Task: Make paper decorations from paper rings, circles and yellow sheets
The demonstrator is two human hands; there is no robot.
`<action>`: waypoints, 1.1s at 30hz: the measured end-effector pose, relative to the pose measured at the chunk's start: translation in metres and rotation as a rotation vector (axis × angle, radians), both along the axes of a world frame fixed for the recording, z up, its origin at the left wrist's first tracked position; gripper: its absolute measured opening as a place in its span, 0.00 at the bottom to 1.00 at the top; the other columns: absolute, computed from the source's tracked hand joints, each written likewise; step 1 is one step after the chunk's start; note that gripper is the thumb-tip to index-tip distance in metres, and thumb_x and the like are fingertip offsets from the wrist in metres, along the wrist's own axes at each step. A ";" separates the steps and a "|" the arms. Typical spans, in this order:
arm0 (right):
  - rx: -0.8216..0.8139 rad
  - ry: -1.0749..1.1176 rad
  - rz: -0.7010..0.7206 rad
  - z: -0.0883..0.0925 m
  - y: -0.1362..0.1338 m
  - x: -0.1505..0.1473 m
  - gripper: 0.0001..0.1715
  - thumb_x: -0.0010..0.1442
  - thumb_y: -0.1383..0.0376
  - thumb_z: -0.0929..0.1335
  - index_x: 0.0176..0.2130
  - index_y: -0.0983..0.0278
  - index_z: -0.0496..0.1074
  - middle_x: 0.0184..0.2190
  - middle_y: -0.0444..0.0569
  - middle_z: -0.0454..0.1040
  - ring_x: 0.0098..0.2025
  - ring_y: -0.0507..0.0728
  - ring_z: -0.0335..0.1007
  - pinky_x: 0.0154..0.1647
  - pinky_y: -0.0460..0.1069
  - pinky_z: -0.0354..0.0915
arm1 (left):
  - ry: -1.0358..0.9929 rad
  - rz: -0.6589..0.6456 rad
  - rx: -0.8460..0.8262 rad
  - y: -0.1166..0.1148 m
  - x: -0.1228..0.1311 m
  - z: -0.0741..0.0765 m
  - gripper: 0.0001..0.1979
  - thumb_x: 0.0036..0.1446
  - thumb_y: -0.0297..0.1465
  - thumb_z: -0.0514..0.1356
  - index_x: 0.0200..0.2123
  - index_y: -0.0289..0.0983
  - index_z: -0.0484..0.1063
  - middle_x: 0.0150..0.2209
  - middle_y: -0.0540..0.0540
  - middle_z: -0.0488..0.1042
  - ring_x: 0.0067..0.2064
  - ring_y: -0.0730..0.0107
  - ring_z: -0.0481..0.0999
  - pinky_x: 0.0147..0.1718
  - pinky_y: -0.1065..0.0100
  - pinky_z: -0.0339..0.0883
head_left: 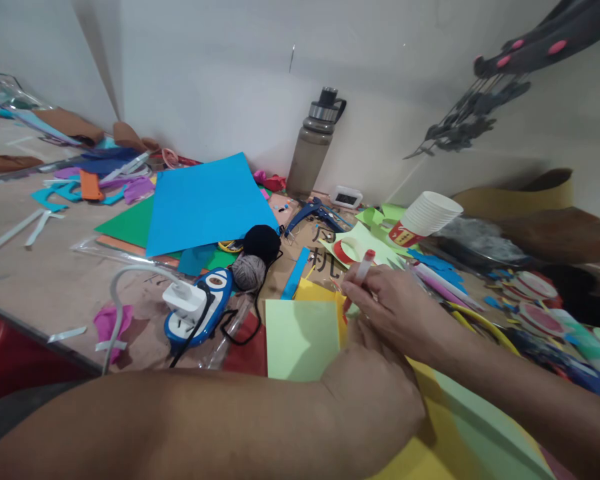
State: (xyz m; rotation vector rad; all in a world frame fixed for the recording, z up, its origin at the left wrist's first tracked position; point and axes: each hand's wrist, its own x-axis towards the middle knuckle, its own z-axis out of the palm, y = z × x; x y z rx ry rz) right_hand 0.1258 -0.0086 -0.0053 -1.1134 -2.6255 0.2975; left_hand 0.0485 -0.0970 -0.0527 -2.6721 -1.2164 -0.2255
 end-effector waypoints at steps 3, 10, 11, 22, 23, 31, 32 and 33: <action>-0.095 -0.065 0.001 0.003 0.002 -0.001 0.23 0.65 0.61 0.59 0.21 0.61 0.68 0.22 0.46 0.73 0.23 0.53 0.67 0.26 0.49 0.59 | 0.007 0.008 0.015 0.000 0.001 -0.001 0.19 0.58 0.27 0.55 0.51 0.29 0.75 0.50 0.27 0.75 0.51 0.41 0.75 0.42 0.44 0.71; -0.130 -0.190 0.009 0.000 0.004 -0.006 0.21 0.64 0.61 0.59 0.21 0.61 0.63 0.19 0.44 0.68 0.21 0.51 0.59 0.24 0.48 0.53 | 0.025 -0.010 -0.018 -0.001 0.000 0.000 0.19 0.57 0.28 0.55 0.50 0.30 0.76 0.48 0.26 0.75 0.49 0.40 0.76 0.36 0.46 0.73; -0.127 -0.188 0.002 -0.001 0.005 -0.006 0.21 0.64 0.60 0.59 0.21 0.61 0.63 0.19 0.44 0.68 0.21 0.51 0.59 0.24 0.48 0.52 | 0.026 -0.013 -0.019 -0.001 0.000 0.000 0.19 0.57 0.28 0.55 0.50 0.29 0.76 0.48 0.26 0.76 0.49 0.41 0.76 0.36 0.46 0.72; -0.081 -0.163 -0.060 -0.002 0.011 -0.011 0.23 0.66 0.58 0.58 0.23 0.61 0.66 0.20 0.46 0.71 0.24 0.53 0.64 0.27 0.48 0.54 | -0.015 0.041 0.049 -0.001 0.003 -0.005 0.19 0.58 0.28 0.55 0.49 0.28 0.76 0.49 0.27 0.75 0.51 0.41 0.75 0.45 0.44 0.70; -0.071 -0.158 -0.078 -0.002 0.011 -0.010 0.24 0.66 0.57 0.58 0.23 0.61 0.67 0.21 0.47 0.72 0.25 0.54 0.65 0.27 0.48 0.55 | -0.010 0.043 0.048 -0.001 0.003 -0.005 0.19 0.58 0.28 0.55 0.50 0.28 0.76 0.49 0.27 0.75 0.51 0.42 0.75 0.46 0.44 0.70; -0.099 -0.116 -0.144 0.002 0.008 -0.007 0.25 0.65 0.56 0.58 0.25 0.62 0.73 0.23 0.48 0.75 0.25 0.55 0.68 0.26 0.49 0.55 | 0.024 0.035 0.043 -0.001 0.001 0.000 0.19 0.59 0.28 0.54 0.51 0.27 0.75 0.51 0.26 0.74 0.53 0.41 0.74 0.46 0.46 0.70; -0.098 -0.113 -0.134 0.002 0.008 -0.006 0.25 0.65 0.56 0.58 0.25 0.62 0.72 0.22 0.48 0.75 0.24 0.55 0.68 0.26 0.49 0.54 | 0.019 0.039 0.050 -0.002 0.001 -0.001 0.19 0.59 0.28 0.54 0.51 0.28 0.75 0.51 0.26 0.74 0.53 0.41 0.74 0.46 0.46 0.70; -0.101 -0.110 -0.122 0.002 0.007 -0.006 0.24 0.65 0.57 0.58 0.24 0.62 0.72 0.22 0.48 0.75 0.24 0.55 0.68 0.25 0.49 0.55 | 0.018 0.040 0.054 -0.002 0.001 -0.001 0.19 0.59 0.28 0.54 0.51 0.28 0.75 0.51 0.26 0.74 0.53 0.41 0.74 0.46 0.46 0.70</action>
